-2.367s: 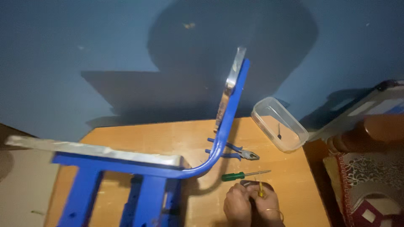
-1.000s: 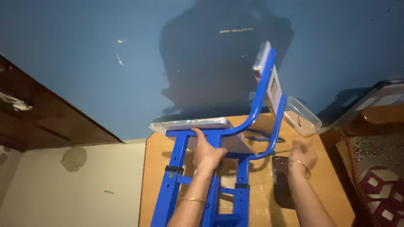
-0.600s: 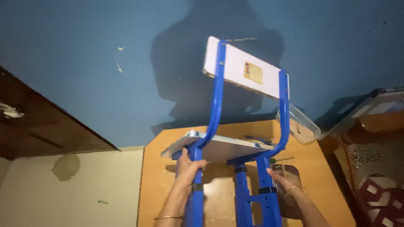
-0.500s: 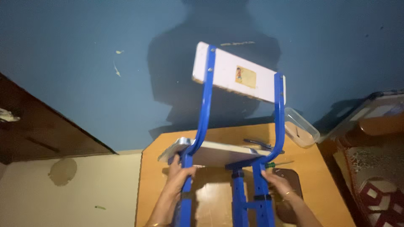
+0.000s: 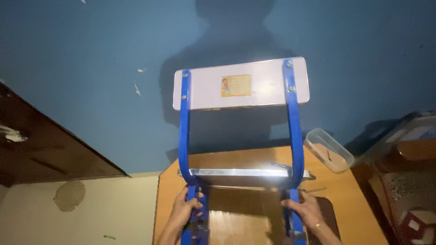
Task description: The person assembles a blue metal chair frame on a wooden table. They insert and tighten multiple screws into the frame using a yellow screwdriver, occasionally adjusting the frame's position. The task focuses on securing the joints of the chair frame.
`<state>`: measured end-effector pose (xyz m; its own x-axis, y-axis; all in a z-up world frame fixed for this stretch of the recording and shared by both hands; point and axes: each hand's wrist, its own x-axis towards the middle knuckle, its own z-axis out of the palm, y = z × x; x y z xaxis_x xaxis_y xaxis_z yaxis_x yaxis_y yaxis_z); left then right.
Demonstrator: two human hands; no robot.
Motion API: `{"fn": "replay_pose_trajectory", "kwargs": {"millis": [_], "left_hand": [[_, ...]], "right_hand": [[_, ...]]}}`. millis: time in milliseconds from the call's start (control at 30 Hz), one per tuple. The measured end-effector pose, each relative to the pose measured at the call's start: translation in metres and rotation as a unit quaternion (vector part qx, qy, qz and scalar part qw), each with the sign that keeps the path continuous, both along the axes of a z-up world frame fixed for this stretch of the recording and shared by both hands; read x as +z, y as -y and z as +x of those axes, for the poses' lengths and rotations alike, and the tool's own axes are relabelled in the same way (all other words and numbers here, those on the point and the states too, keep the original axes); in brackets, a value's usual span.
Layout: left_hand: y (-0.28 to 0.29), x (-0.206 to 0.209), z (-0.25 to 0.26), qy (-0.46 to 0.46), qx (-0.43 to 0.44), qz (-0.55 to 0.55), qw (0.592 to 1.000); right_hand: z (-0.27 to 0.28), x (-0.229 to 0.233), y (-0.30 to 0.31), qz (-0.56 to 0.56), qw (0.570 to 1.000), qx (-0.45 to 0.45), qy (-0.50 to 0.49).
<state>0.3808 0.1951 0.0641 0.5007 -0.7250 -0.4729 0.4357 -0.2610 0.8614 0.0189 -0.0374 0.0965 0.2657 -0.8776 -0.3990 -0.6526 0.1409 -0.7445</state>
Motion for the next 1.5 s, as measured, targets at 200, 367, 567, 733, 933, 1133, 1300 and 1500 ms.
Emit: {"fn": "replay_pose_trajectory", "kwargs": {"millis": [200,367,567,733,933,1133,1300,1500], "left_hand": [[0.045,-0.066,-0.035,0.015,0.013,-0.033,0.999],[0.074,-0.115,-0.069,-0.007,0.006,0.083,0.996],[0.079,-0.109,-0.081,-0.211,-0.004,0.061,0.976],[0.066,-0.037,-0.061,-0.175,-0.043,0.045,0.983],[0.063,0.049,-0.082,-0.153,-0.172,-0.045,0.972],[0.04,0.091,-0.082,-0.144,-0.106,-0.014,0.984],[0.017,0.084,-0.07,-0.157,-0.061,0.017,0.986],[0.016,0.071,-0.059,-0.116,-0.091,0.008,0.989]], "right_hand": [[0.03,0.119,-0.024,-0.05,0.993,-0.05,0.09],[0.059,0.15,-0.032,-0.169,0.985,-0.006,-0.038],[0.087,0.144,-0.049,-0.215,0.968,-0.011,-0.129],[0.113,0.139,-0.072,-0.208,0.964,-0.033,-0.163],[0.148,0.142,-0.101,-0.2,0.961,-0.036,-0.185],[0.187,0.125,-0.134,-0.223,0.961,0.003,-0.164],[0.207,0.105,-0.158,-0.221,0.962,0.005,-0.158],[0.209,0.067,-0.146,-0.209,0.963,0.062,-0.159]]}}
